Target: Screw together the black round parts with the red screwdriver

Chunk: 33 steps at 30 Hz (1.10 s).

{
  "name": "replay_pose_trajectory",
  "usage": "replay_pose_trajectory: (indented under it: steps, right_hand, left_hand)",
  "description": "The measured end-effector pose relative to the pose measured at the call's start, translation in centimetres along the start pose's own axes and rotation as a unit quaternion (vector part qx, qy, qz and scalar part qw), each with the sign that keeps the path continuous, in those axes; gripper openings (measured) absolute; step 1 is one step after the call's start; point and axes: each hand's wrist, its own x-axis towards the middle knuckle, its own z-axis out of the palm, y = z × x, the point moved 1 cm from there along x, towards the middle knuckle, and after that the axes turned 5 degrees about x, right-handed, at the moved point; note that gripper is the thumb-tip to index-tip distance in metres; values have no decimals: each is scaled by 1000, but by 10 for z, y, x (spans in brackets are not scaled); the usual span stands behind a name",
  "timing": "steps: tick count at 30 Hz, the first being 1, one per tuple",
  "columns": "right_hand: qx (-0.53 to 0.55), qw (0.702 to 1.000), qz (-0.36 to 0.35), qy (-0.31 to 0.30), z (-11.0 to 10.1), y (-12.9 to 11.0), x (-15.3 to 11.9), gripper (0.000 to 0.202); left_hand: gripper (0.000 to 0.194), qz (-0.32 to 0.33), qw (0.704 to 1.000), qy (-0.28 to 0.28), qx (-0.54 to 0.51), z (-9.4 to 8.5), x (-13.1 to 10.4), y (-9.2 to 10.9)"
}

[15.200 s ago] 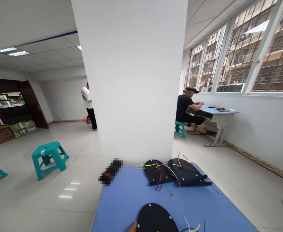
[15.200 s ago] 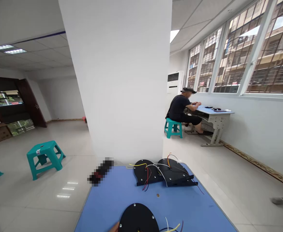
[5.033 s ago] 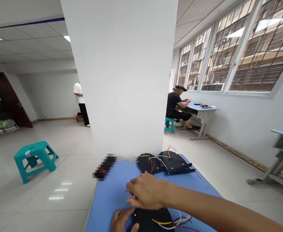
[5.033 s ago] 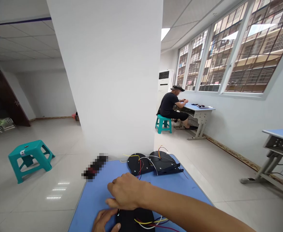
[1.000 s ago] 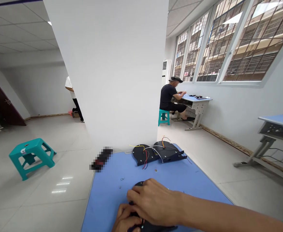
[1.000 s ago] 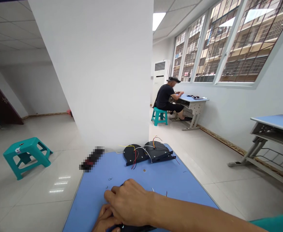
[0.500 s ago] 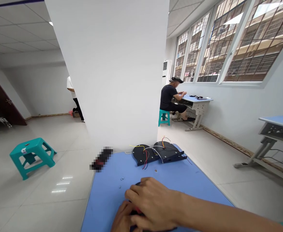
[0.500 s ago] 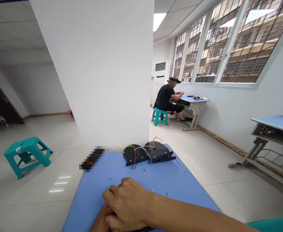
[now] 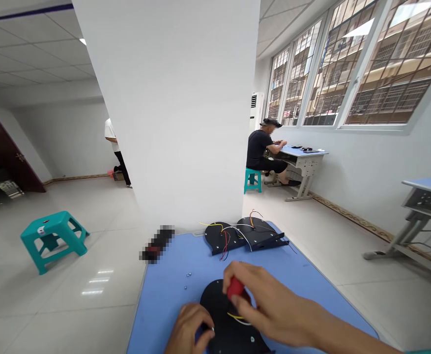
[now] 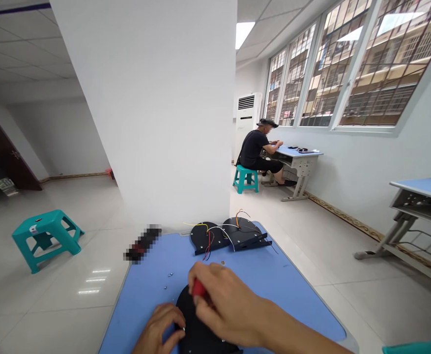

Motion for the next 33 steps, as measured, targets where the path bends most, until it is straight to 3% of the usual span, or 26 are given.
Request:
replay_pose_trajectory:
  steps: [3,6,10,14,17,19,22,25,29,33]
  right_hand:
    - [28,995,83,46,-13,10,-20,11]
    - [18,992,124,31,-17,18,-39,11]
    - [-9,989,145,29,-14,23,-59,11]
    - [-24,988,147,46,-8,25,-68,11]
    - [-36,989,132,59,-3,27,-69,12]
    - [-33,990,121,64,0,27,-67,11]
    - [-35,992,97,69,5,27,-63,11]
    - [-53,993,73,69,10,27,-58,13]
    - [-78,994,58,55,15,28,-53,17]
    - [-87,993,54,52,15,27,-53,17]
  left_hand:
    - [10,-89,994,59,32,-15,11,-21]
    - [12,-146,983,86,74,-23,26,-44]
    - [16,-163,978,90,90,-21,40,-64]
    - [24,-167,977,103,77,-19,42,-70]
    - [35,-172,977,119,50,-20,36,-56]
    - [34,-156,981,112,12,-18,31,-34]
    - [18,-72,989,12,-127,-7,25,11]
    - [15,14,986,-86,-141,7,26,45]
    - [33,48,983,-157,-81,22,32,51]
    - [41,86,982,-164,-45,32,32,41]
